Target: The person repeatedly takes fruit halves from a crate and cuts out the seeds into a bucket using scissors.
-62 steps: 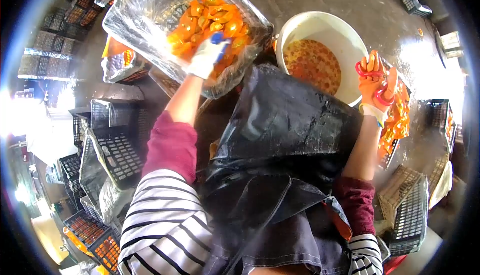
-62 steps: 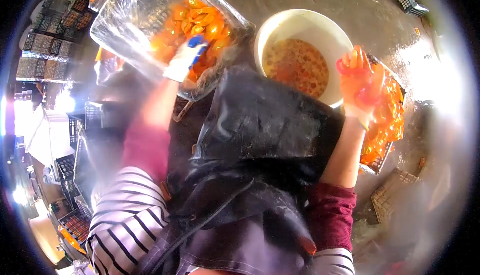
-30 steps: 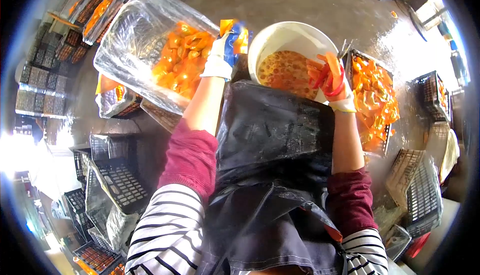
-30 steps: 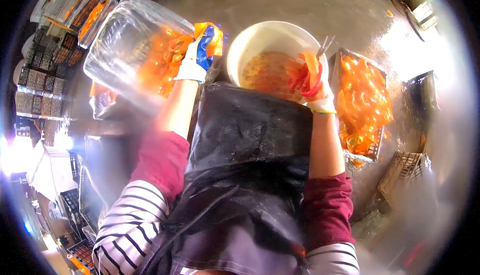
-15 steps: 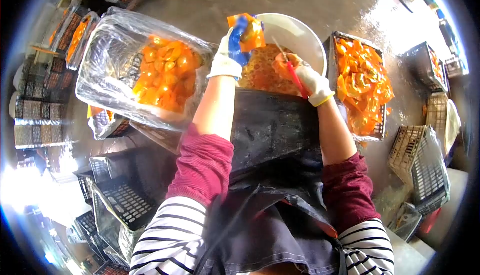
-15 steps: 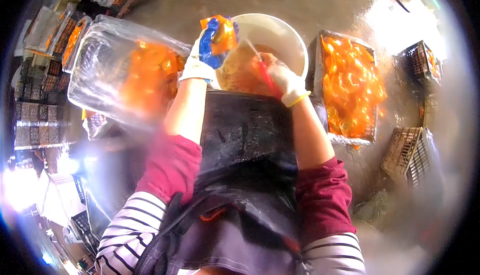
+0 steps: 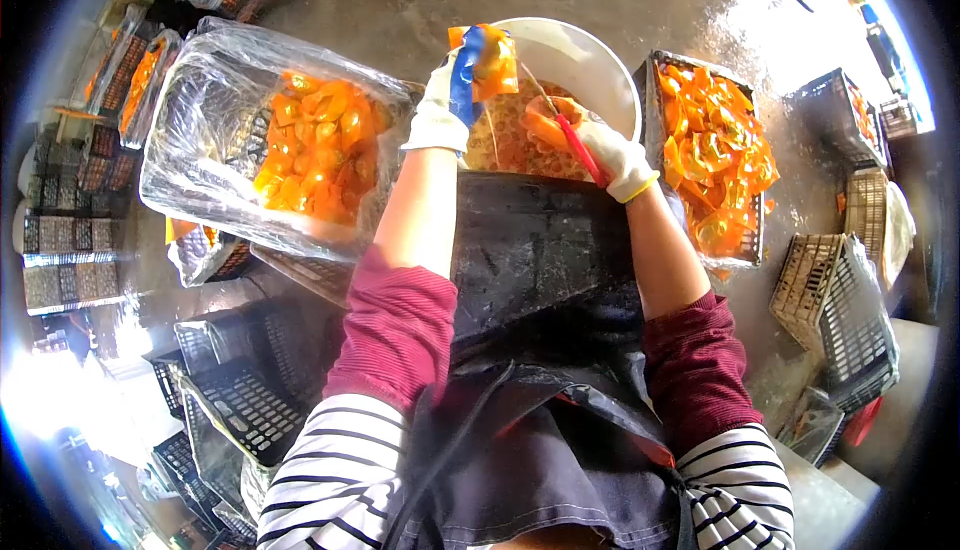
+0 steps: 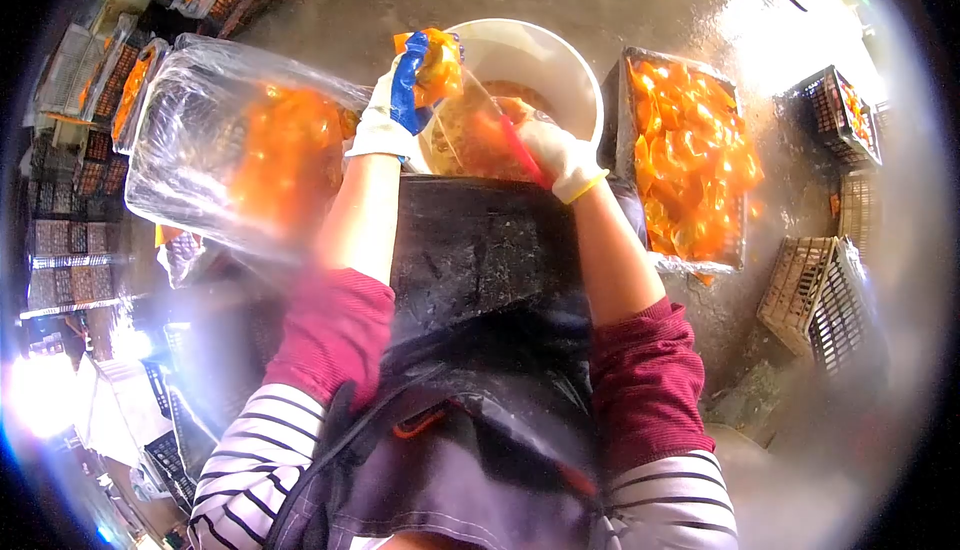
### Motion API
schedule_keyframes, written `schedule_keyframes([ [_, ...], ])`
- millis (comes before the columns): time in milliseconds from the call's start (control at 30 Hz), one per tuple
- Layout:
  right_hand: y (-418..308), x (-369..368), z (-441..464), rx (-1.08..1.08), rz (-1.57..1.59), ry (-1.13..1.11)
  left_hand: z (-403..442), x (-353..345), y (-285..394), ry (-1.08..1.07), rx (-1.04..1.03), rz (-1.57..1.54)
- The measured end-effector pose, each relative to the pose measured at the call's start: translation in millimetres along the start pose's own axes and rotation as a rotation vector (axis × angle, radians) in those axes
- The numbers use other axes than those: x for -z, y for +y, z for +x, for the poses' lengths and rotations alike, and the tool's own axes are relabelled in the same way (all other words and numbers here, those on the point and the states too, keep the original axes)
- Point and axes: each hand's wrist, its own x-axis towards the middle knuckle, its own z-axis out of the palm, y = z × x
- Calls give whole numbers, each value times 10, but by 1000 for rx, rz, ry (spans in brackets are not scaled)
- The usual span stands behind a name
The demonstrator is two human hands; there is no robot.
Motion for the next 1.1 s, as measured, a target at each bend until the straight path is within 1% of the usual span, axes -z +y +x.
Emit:
schedule_keyframes([
  [33,-13,-8,-5,-28,2,-8,-12,-11,8,9,-4,58],
  [100,-49,-12,-24,-85,8,-20,-20,-26,25,-70,-48,73],
  [167,-94,23,-39,-235,15,14,-22,-50,19,-152,-90,86],
  [200,-110,43,-46,-308,17,28,-6,-60,17,-159,-102,63],
  [267,-125,31,-61,-325,58,71,-23,-92,72,-163,-131,20],
  [300,-144,9,-28,-327,75,81,-83,-73,106,-99,-190,58],
  [333,-150,56,-12,-310,180,77,-182,-86,176,-33,-246,100],
  [400,-100,268,-29,-295,398,48,-63,203,259,11,-129,-322],
  [433,-103,297,-59,-193,374,167,-133,337,335,85,-203,-291],
  [467,-140,286,-60,-85,386,283,-152,635,333,82,-251,-325],
  [533,-197,277,-26,144,417,511,-300,1290,327,157,-324,-227],
  [567,-112,527,-53,289,657,187,-370,1723,264,219,-421,16],
  [600,-143,569,-92,313,822,263,-449,2073,245,278,-506,260],
  [633,-171,613,-129,351,980,340,-560,2199,323,466,-444,297],
  [667,-327,491,-209,257,1032,831,-688,2260,391,649,-374,331],
  [700,-268,507,-307,362,1050,763,-888,2162,564,766,-225,599],
  [800,-16,803,-323,383,1065,527,-799,2259,568,713,-29,886],
  [833,-238,568,-247,343,1067,779,-625,2481,440,638,-125,1103],
  [867,-180,620,-209,335,1035,661,-506,2578,386,581,-238,1317],
  [900,-82,714,-186,325,1001,545,-374,2654,304,578,-204,1505],
  [933,-143,635,-157,282,957,546,-280,2634,267,567,-168,1692],
  [967,-212,548,-127,240,913,545,-185,2611,236,597,-97,1762],
  [1000,-282,459,-96,199,869,543,-98,2607,243,571,15,1739],
  [1033,-203,592,-79,165,866,360,-83,2494,379,542,129,1715],
  [1067,-262,489,-77,158,821,396,-69,2441,439,511,243,1693],
  [1100,-330,378,-76,149,775,432,-18,2570,351,512,206,1640],
])
